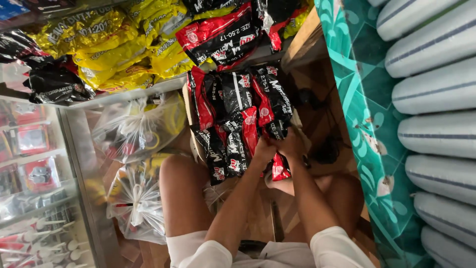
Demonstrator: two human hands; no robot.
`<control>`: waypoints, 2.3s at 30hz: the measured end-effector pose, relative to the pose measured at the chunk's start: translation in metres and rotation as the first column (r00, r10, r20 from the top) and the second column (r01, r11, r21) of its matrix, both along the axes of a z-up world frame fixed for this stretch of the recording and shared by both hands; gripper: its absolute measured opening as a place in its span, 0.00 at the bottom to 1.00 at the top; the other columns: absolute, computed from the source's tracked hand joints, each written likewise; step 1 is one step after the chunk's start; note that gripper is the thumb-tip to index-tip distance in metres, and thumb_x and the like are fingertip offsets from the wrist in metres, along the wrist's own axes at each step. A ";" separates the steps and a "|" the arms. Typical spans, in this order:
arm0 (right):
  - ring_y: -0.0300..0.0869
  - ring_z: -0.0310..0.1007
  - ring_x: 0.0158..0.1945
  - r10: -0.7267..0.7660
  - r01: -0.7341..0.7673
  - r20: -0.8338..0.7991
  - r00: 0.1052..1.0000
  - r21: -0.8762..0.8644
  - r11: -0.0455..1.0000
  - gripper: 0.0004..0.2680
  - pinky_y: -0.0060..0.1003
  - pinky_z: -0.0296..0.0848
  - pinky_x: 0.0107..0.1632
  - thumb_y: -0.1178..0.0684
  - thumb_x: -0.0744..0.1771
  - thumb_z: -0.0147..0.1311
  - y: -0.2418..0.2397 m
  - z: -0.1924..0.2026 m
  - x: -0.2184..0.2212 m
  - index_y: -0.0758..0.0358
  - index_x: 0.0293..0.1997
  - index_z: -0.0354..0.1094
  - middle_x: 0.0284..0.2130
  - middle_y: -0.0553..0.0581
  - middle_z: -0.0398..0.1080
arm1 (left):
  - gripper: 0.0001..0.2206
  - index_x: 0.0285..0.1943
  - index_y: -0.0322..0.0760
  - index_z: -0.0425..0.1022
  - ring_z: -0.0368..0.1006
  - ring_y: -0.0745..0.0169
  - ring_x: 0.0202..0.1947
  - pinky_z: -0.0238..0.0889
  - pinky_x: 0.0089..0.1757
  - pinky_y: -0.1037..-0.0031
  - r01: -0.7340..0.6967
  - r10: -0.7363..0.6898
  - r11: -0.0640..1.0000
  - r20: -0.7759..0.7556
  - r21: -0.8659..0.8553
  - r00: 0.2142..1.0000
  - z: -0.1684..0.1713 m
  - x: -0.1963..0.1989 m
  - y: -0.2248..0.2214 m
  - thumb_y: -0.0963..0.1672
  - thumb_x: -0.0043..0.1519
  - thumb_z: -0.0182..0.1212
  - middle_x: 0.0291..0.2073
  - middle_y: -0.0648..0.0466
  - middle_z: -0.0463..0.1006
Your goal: Sorting and checking packaged motorcycle inner tubes while sitting on the floor of a shop.
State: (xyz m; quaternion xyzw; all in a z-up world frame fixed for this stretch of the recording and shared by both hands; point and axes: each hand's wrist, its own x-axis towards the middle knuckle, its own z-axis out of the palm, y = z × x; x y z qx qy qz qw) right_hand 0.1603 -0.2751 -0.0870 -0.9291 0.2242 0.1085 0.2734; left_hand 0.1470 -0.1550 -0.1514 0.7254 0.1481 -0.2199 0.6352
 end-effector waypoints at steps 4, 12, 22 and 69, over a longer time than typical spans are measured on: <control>0.62 0.74 0.52 -0.029 0.029 -0.140 0.990 -0.003 1.000 0.32 0.56 0.71 0.53 0.29 0.57 0.66 0.014 0.024 0.005 0.56 0.62 0.64 0.46 0.69 0.76 | 0.19 0.56 0.31 0.68 0.72 0.61 0.45 0.69 0.47 0.69 -0.045 0.030 0.979 -0.078 -0.197 0.996 -0.021 -0.003 -0.013 0.36 0.54 0.56 0.44 0.50 0.77; 0.68 0.71 0.52 0.037 -0.024 0.066 0.997 -0.186 0.982 0.26 0.63 0.67 0.54 0.32 0.61 0.64 0.007 -0.026 -0.006 0.53 0.59 0.62 0.46 0.70 0.74 | 0.17 0.62 0.31 0.66 0.73 0.56 0.50 0.64 0.49 0.72 -0.074 0.083 0.995 0.129 -0.074 0.988 0.016 -0.028 -0.019 0.44 0.65 0.55 0.47 0.42 0.77; 0.60 0.72 0.51 0.067 0.001 0.178 0.982 -0.358 0.934 0.20 0.58 0.69 0.52 0.35 0.60 0.64 0.018 0.017 -0.013 0.57 0.48 0.71 0.43 0.63 0.76 | 0.11 0.54 0.32 0.77 0.79 0.65 0.42 0.73 0.44 0.73 -0.028 0.080 0.976 0.231 -0.218 0.970 0.093 -0.067 0.075 0.40 0.64 0.59 0.41 0.47 0.84; 0.63 0.60 0.70 0.504 -0.460 0.636 0.585 -0.252 0.852 0.20 0.54 0.54 0.71 0.56 0.69 0.48 0.142 0.278 -0.191 0.75 0.69 0.55 0.66 0.72 0.61 | 0.23 0.63 0.39 0.70 0.77 0.59 0.49 0.72 0.51 0.65 -0.252 0.134 0.663 -0.220 -0.705 0.966 0.267 -0.127 0.170 0.43 0.57 0.60 0.50 0.52 0.78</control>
